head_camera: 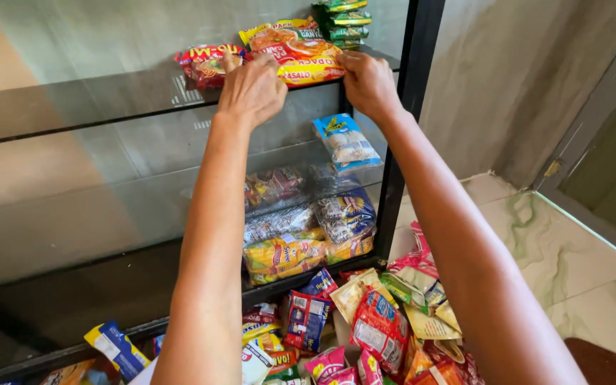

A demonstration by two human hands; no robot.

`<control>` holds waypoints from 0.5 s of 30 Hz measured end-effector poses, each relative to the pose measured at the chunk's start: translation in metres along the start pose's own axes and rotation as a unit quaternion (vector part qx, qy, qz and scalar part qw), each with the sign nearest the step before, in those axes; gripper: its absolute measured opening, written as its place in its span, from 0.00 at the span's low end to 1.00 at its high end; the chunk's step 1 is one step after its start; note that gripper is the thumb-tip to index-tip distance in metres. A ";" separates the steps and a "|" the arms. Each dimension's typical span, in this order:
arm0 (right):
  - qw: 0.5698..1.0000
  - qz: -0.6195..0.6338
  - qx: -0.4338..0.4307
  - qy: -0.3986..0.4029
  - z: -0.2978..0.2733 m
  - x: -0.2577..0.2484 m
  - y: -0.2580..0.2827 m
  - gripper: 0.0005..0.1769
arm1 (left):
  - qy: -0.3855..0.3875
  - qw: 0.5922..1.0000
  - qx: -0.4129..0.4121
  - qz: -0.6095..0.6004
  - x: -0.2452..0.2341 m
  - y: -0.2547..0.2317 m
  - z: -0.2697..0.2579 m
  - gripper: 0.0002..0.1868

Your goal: Organizing snack packets and instant noodles onto shelves from a pile on the floor.

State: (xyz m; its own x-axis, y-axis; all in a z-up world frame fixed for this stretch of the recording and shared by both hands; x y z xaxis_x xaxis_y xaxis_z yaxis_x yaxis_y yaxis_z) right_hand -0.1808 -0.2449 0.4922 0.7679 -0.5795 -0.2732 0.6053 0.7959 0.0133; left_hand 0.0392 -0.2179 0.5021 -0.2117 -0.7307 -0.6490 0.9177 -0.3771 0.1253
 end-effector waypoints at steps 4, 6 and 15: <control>1.000 -0.024 0.010 -0.005 0.004 0.006 0.002 0.16 | -0.039 0.999 -0.008 -0.011 0.010 0.010 0.004 0.18; 0.999 -0.029 0.018 0.001 0.001 0.008 0.001 0.16 | -0.036 0.999 -0.023 -0.016 0.004 0.007 -0.001 0.19; 0.997 -0.063 0.016 0.039 -0.013 0.012 0.009 0.30 | -0.097 0.995 -0.040 0.002 -0.013 -0.014 -0.017 0.42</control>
State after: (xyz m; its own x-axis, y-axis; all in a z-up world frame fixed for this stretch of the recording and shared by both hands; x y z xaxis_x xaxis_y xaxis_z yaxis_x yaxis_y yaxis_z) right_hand -0.1691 -0.2428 0.4768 0.6667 -0.6584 -0.3493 0.7036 0.7106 0.0035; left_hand 0.0347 -0.1932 0.4957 -0.2617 -0.8308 -0.4912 0.9407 -0.3334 0.0628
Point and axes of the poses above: each hand's wrist, its own z-axis towards the middle knuckle, its own x-axis out of the palm, y = z × x, the point moved 6 cm from there along z, towards the middle knuckle, and after that the axes turned 6 degrees about -y, right-handed, at the moved point
